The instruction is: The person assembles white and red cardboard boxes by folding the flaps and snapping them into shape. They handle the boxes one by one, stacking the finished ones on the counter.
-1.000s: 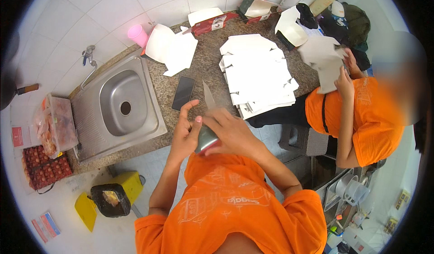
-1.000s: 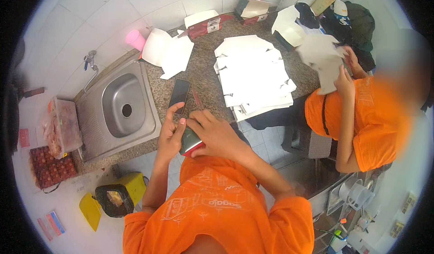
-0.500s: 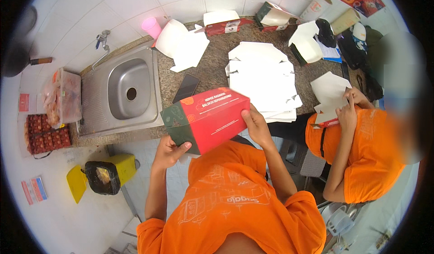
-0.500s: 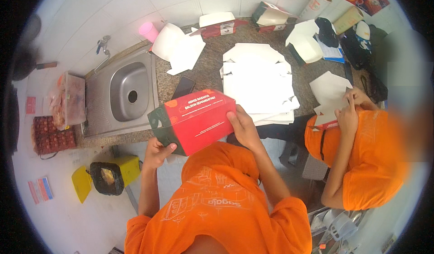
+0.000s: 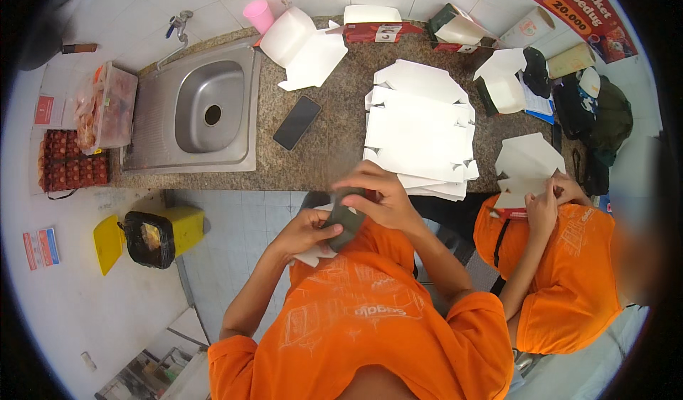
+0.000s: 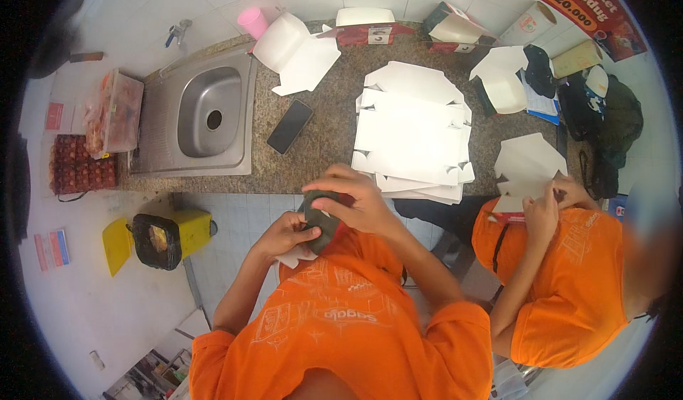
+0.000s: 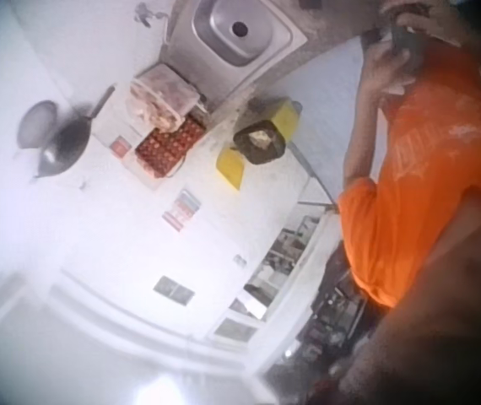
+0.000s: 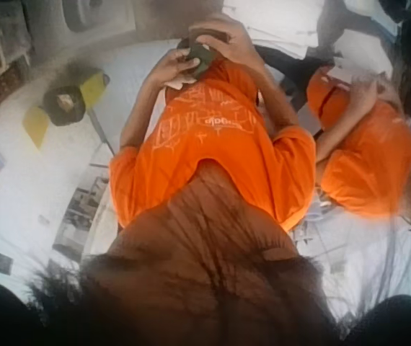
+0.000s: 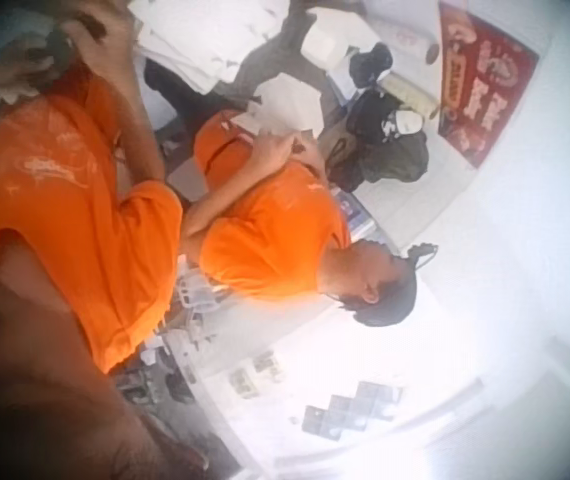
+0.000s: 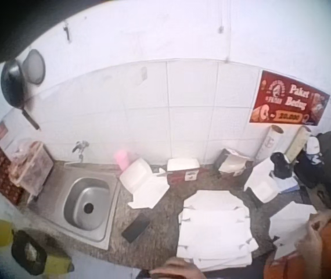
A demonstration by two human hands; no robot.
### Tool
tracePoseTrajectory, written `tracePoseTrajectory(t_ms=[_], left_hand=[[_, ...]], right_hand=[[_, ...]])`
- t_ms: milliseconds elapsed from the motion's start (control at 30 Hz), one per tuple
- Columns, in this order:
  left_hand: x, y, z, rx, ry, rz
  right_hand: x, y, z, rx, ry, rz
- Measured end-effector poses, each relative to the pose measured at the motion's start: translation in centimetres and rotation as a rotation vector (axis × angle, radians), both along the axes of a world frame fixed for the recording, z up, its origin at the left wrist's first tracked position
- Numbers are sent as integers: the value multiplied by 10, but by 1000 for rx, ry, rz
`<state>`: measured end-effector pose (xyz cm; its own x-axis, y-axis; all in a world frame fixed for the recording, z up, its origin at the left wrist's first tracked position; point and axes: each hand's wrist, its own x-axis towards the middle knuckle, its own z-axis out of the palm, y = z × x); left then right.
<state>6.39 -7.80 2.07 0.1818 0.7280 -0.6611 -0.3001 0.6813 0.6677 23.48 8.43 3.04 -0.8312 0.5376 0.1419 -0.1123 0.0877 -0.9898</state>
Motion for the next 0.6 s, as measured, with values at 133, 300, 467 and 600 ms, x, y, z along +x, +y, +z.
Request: tracePoseTrajectory(t_ms=[133,300,467,600], left_hand=[[0,2,-10,-23,-65,51],[-14,11,-6,-31,-127,63],[-19,31,-18,-47,-54,-1],[-38,55,-9,-58,-30,-43]], right_hand=[[0,24,18,321,-257,117],[-10,20,12,9,-68,-94],[-35,26,30,34,-136,84],[-31,62,19,335,-450,323]])
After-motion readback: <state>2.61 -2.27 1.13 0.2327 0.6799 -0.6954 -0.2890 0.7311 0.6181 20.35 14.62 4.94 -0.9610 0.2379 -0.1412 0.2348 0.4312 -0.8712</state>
